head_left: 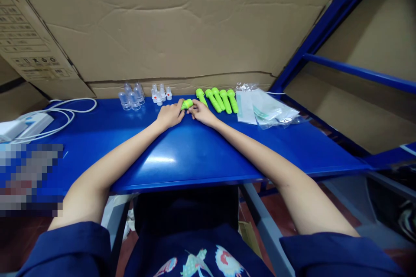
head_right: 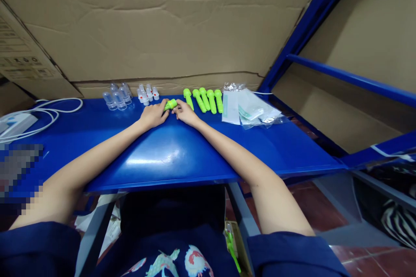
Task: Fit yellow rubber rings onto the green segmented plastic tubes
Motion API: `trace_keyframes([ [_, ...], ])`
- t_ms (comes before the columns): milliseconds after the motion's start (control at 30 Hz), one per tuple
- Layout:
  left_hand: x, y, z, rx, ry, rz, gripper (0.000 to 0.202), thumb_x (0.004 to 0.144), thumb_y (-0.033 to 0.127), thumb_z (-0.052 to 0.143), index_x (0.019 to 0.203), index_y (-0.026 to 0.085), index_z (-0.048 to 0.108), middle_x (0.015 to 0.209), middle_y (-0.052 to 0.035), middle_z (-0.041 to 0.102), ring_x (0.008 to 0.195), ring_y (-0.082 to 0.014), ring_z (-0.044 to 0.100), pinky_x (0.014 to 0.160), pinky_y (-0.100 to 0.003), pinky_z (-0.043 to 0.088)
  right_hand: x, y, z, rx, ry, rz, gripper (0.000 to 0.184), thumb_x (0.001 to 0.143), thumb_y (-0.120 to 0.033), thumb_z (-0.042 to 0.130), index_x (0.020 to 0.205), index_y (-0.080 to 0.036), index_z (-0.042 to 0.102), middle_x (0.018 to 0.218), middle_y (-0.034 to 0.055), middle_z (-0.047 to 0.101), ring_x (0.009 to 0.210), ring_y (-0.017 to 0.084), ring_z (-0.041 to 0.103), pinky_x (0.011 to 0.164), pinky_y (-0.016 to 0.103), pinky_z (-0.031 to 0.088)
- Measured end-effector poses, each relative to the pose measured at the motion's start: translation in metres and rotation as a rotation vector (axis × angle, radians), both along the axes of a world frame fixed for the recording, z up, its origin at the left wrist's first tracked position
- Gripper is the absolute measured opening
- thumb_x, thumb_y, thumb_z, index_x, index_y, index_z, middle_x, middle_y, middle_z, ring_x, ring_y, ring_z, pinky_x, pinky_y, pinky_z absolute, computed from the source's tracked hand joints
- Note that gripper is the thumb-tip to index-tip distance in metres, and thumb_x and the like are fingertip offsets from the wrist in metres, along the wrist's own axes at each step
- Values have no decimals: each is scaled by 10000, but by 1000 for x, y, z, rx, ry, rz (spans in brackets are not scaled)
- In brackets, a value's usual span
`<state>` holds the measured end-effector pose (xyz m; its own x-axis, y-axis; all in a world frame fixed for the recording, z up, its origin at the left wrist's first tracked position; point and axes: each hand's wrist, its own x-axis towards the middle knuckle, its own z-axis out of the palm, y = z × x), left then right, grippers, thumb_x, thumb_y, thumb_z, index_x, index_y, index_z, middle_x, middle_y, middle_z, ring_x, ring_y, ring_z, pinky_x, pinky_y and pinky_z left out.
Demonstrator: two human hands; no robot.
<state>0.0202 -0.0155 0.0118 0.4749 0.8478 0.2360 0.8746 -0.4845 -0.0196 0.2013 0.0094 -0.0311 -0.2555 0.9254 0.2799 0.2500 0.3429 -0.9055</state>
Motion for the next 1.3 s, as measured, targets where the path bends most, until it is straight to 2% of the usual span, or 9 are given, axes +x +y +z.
trace_keyframes([
  [433,0,1,-1,1,6,-8,526,1045,367,380,1517,138,418,1262,-196,729,1087,-396,735,847,-454,546,-1,-1,0,20,-11,-5,191,927,-45,508,887,-222,447,730,-50,628,467,52,511,482,172,458],
  [667,0,4,-1,-12,-44,-6,520,1033,370,410,1504,152,448,1231,-198,733,1070,-404,731,853,-466,540,2,2,-2,19,-18,26,180,880,-133,621,912,-219,466,748,-48,650,470,51,505,450,163,426],
  [733,-3,9,1,-71,-136,5,505,1016,405,479,1469,182,477,1147,-169,747,1034,-371,735,845,-429,533,3,1,-3,24,-7,42,178,881,-185,638,956,-215,479,758,-47,659,479,53,513,455,165,432],
  [800,-8,16,3,-215,-322,1,488,980,409,578,1410,195,496,989,-105,739,885,-288,735,765,-350,524,2,0,-4,36,10,52,256,881,-245,661,1069,-214,490,745,-58,658,494,65,529,466,171,443],
  [833,-10,19,4,-316,-454,-7,477,972,377,602,1391,185,479,876,-54,708,741,-224,700,683,-299,503,2,0,-4,45,15,52,336,880,-269,671,1154,-215,485,732,-68,650,501,73,537,470,175,448],
  [900,-14,22,6,-514,-702,-27,382,1005,316,554,1339,176,430,674,51,586,488,-135,535,517,-234,406,1,-1,-5,65,7,53,518,877,-293,678,1330,-222,436,718,-83,635,506,85,543,475,180,450],
  [967,-16,22,6,-630,-872,-52,253,1022,264,527,1234,187,411,582,108,504,392,-98,416,435,-205,318,1,-1,-5,81,-13,55,626,878,-283,668,1435,-227,387,732,-83,631,503,84,540,481,185,452],
  [1100,-17,23,4,-677,-977,-103,166,1023,219,540,1089,229,388,537,126,527,357,-81,413,399,-178,283,2,0,-5,84,-35,48,630,887,-268,640,1457,-225,377,753,-72,641,497,81,533,496,196,462],
  [1300,-20,29,-1,-721,-992,-164,113,1052,303,508,1087,198,488,579,87,573,385,-69,454,416,-174,325,-1,-7,1,84,-17,14,487,953,-377,631,1373,-250,422,732,-77,638,487,80,530,496,189,454],
])
